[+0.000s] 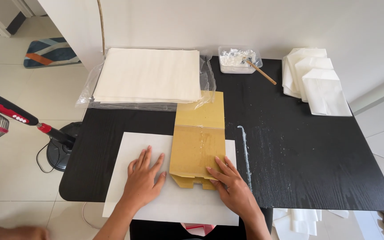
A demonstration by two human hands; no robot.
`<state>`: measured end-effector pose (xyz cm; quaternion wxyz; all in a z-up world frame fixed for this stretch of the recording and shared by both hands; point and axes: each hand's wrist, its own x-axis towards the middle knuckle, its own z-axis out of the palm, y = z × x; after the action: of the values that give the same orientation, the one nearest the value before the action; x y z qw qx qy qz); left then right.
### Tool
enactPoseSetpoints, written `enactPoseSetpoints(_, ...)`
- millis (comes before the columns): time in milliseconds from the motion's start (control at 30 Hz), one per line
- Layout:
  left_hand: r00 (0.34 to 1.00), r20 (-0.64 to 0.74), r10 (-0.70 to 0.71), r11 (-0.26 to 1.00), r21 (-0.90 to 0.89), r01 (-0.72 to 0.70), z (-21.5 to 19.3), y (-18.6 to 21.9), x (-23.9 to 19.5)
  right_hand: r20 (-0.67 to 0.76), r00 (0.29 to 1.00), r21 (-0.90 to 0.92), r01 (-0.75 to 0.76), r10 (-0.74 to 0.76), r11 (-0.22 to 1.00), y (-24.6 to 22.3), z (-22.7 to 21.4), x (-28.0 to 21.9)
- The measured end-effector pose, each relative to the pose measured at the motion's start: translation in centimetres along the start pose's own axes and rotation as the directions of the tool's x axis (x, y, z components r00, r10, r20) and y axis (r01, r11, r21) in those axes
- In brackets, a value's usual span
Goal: Manually folding paper sheets around a template and applying glue to assemble paper bags.
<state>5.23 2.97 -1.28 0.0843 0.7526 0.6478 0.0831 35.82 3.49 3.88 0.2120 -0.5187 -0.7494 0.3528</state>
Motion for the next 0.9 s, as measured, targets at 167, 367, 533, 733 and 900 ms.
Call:
enactPoseSetpoints(167,0.999,-0.043,0.002,0.998,0.057,0.001,0.2,0.6,0.5,-0.05,0.995,-0.07,0.081,-0.084,0.994,0.9,1.0,0.2)
enactPoseSetpoints(367,0.986,-0.154,0.064,0.982,-0.166,-0.09,1.2,0.7,1.7,-0.065,0.997,-0.093,0.043,-0.049,0.995,-0.8,0.2,0.3)
enactPoseSetpoints(533,0.991,-0.132,0.021,0.987,-0.156,-0.041,1.4,-0.3,1.9,-0.149,0.988,-0.036,0.029,-0.034,0.999,1.2,2.1,0.5)
enactPoseSetpoints(733,0.974,-0.225,0.029,0.999,-0.007,-0.032,0.7,-0.5,1.2,-0.197,0.977,-0.076,0.065,-0.079,0.995,2.0,2.6,0.1)
enactPoseSetpoints(900,0.977,-0.208,0.04,0.999,-0.001,-0.041,0.5,-0.7,2.0,-0.169,0.982,-0.056,0.075,-0.084,0.996,1.4,1.4,0.0)
